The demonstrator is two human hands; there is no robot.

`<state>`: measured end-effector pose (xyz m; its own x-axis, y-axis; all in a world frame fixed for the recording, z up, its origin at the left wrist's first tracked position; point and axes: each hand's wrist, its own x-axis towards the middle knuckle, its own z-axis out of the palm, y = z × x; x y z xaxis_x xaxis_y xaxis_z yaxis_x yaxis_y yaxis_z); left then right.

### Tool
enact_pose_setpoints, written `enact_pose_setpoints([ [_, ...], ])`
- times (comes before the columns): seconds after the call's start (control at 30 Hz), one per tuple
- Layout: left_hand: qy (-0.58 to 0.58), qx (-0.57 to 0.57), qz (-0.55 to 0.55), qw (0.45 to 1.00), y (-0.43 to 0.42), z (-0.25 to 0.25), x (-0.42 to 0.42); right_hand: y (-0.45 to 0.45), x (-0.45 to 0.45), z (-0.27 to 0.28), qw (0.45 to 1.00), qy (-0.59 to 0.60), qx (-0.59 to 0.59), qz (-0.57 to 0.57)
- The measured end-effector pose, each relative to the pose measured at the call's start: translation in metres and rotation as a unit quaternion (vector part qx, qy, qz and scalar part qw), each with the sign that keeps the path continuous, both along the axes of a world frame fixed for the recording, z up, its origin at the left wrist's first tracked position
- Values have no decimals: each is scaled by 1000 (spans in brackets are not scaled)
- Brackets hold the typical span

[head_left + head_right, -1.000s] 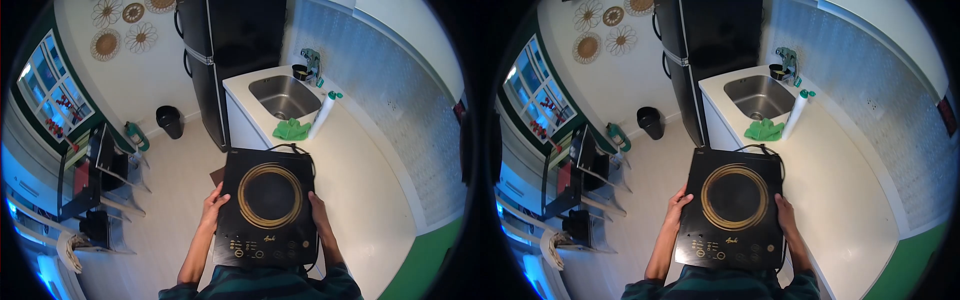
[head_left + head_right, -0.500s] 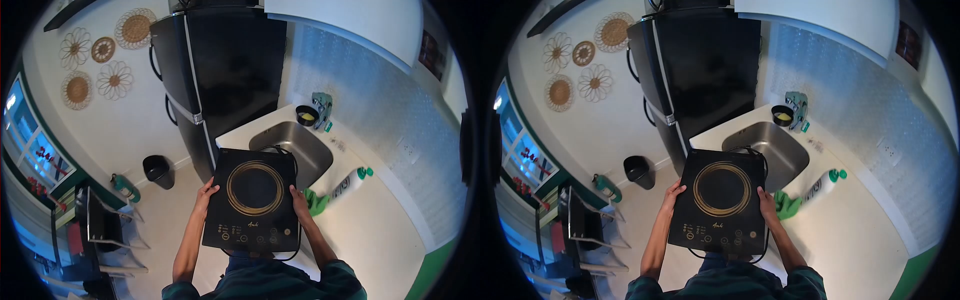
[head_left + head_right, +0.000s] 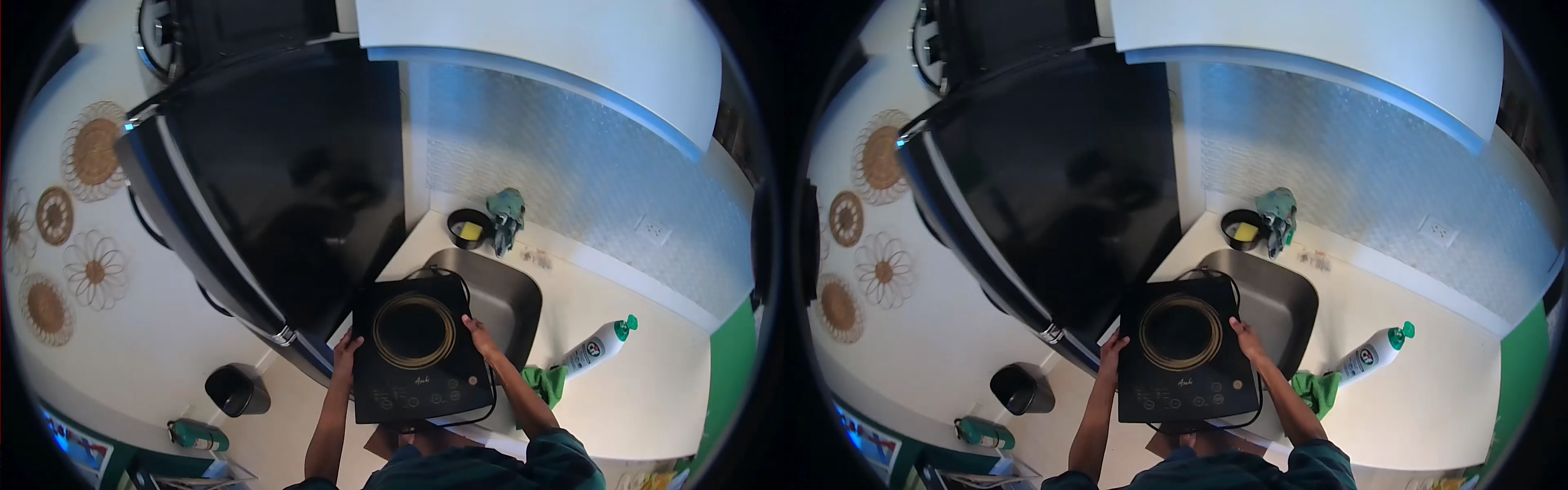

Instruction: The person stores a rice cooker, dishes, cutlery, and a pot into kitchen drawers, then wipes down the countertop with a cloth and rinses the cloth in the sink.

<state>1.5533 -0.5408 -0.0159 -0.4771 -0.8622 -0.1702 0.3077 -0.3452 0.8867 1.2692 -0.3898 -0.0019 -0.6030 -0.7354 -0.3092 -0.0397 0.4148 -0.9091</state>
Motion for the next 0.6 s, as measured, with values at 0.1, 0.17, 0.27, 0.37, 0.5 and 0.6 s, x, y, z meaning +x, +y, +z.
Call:
enact_pose_setpoints([
  [0.1, -29, 3, -15, 999, -13, 0, -13, 2, -4, -19, 999, -11, 24, -43],
  [0.17, -60, -61, -7, 996, -35, -16, -22, -9, -15, -23, 998, 4, 10, -67],
  [0.27, -143, -103, -2, 984, -30, 15, -24, -4, 2, -10, 997, 4, 2, -79],
  [0.37, -172, -115, -28, 978, -34, 14, -26, -3, 3, 3, 997, 13, 24, -77],
  [0.5, -209, -165, -32, 963, -43, 0, -22, -2, -10, -21, 997, 33, 26, -71],
  [0.6, -260, -244, -28, 934, -47, -6, -23, 13, -22, -5, 997, -70, 32, -32],
])
